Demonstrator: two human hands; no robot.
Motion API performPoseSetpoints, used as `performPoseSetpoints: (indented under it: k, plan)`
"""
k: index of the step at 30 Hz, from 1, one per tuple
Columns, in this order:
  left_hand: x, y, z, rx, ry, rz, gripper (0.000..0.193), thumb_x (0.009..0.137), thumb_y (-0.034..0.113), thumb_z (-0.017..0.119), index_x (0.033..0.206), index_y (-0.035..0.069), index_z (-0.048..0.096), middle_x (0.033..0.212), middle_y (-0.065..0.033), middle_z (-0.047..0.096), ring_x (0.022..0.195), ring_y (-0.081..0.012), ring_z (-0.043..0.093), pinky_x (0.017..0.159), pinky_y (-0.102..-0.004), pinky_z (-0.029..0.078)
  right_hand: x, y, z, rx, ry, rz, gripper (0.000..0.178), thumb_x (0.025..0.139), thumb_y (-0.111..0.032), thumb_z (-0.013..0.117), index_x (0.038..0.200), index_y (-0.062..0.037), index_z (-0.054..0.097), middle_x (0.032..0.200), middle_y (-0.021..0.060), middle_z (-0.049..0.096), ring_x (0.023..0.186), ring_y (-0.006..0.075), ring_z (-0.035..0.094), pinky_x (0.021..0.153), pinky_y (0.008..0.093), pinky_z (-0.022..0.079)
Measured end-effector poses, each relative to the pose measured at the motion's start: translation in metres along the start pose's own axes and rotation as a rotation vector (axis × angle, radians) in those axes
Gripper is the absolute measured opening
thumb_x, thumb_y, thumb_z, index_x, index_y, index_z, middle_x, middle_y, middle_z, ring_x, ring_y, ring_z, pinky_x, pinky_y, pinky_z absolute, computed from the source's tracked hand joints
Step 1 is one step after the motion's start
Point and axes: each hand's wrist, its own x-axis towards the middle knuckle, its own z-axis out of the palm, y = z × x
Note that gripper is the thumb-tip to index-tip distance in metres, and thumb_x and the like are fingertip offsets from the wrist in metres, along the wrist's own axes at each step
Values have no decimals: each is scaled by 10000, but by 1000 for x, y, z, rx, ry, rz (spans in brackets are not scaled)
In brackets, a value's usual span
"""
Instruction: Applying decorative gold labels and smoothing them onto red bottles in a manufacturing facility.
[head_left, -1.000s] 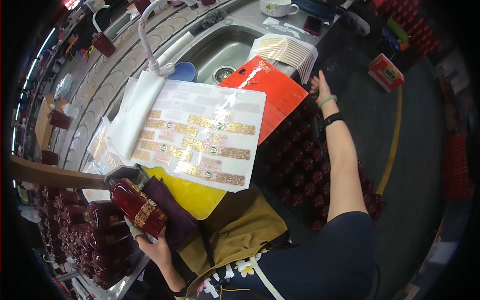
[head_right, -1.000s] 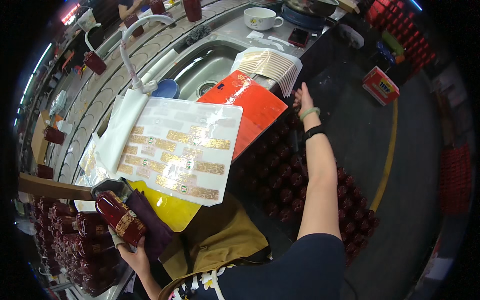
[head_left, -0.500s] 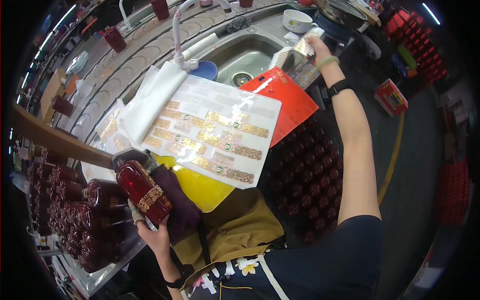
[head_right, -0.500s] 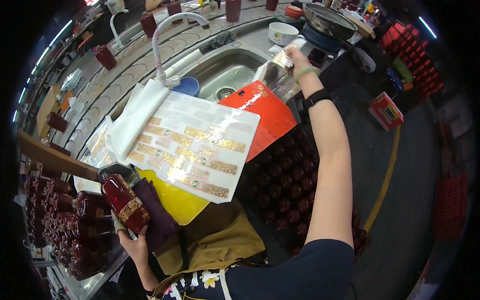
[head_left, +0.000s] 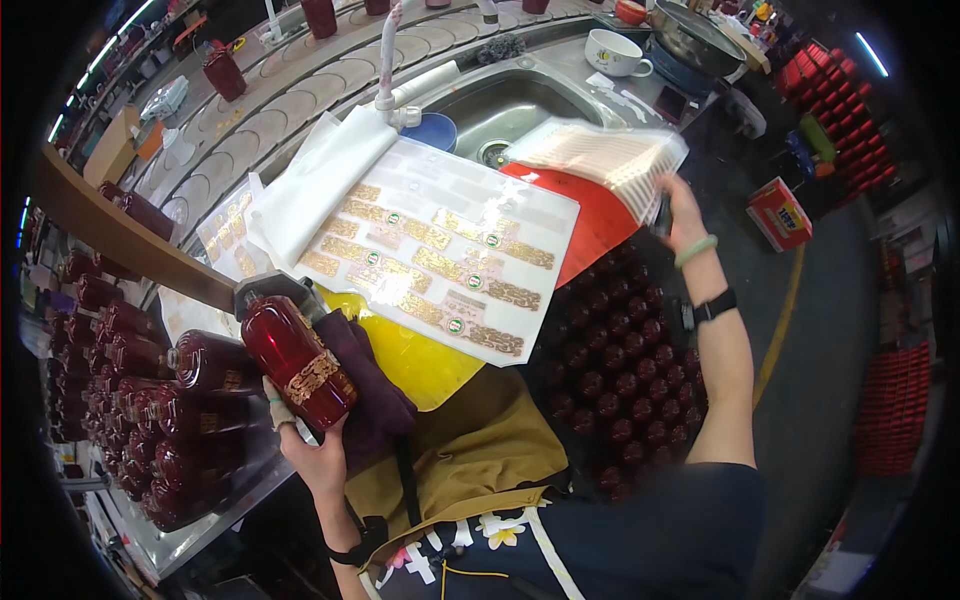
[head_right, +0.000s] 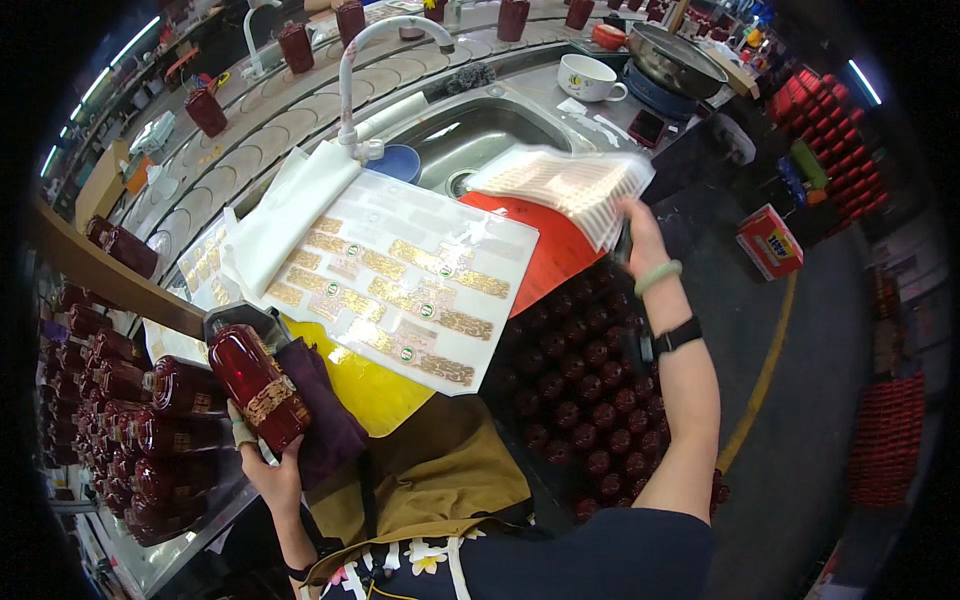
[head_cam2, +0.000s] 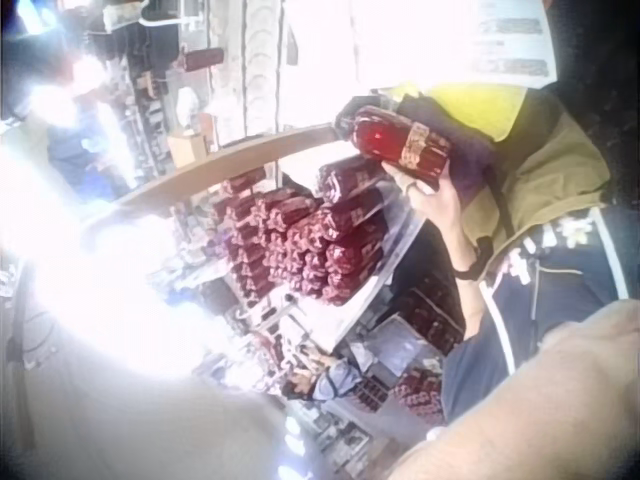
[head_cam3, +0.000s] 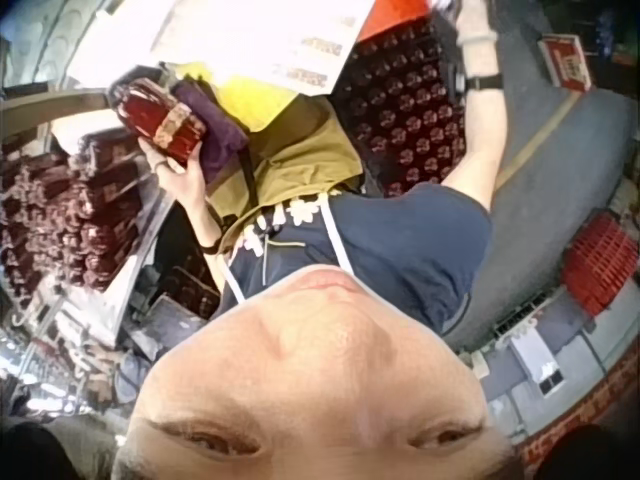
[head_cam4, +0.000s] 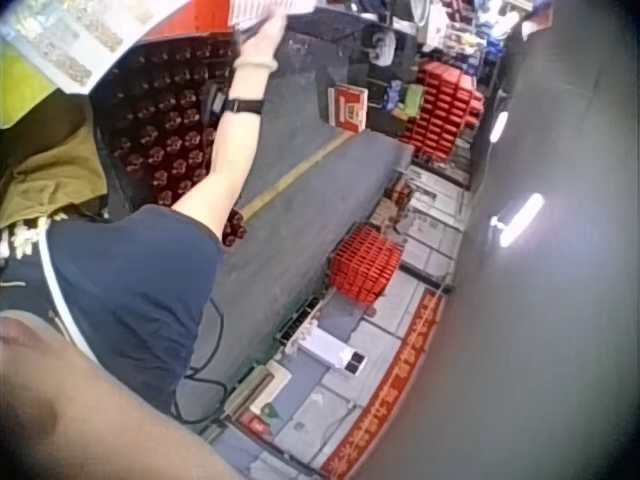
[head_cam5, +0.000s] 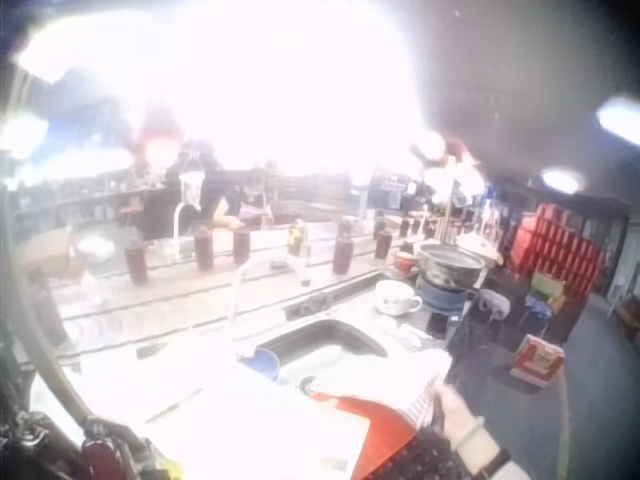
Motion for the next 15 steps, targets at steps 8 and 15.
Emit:
performPoseSetpoints:
  k: [8, 15]
  plan:
    - [-1, 2, 0, 31, 11, -18, 957, 785, 70, 854, 1588, -27, 342, 1609, -184, 432, 1456, -270, 439, 1205, -391, 311, 35, 36, -16, -1041, 450, -538, 379, 878, -374, 761, 1049, -36, 761, 998, 150, 718, 908, 273, 683, 830, 395, 539]
    - [-1, 1, 0, 26, 13, -42, 957, 773, 85, 863, 1577, -35, 359, 1597, -194, 448, 1457, -288, 446, 1204, -392, 311, 149, 11, 58, -1315, 118, -494, 349, 895, -362, 706, 1045, -60, 797, 1106, 205, 751, 1033, 341, 722, 984, 417, 526]
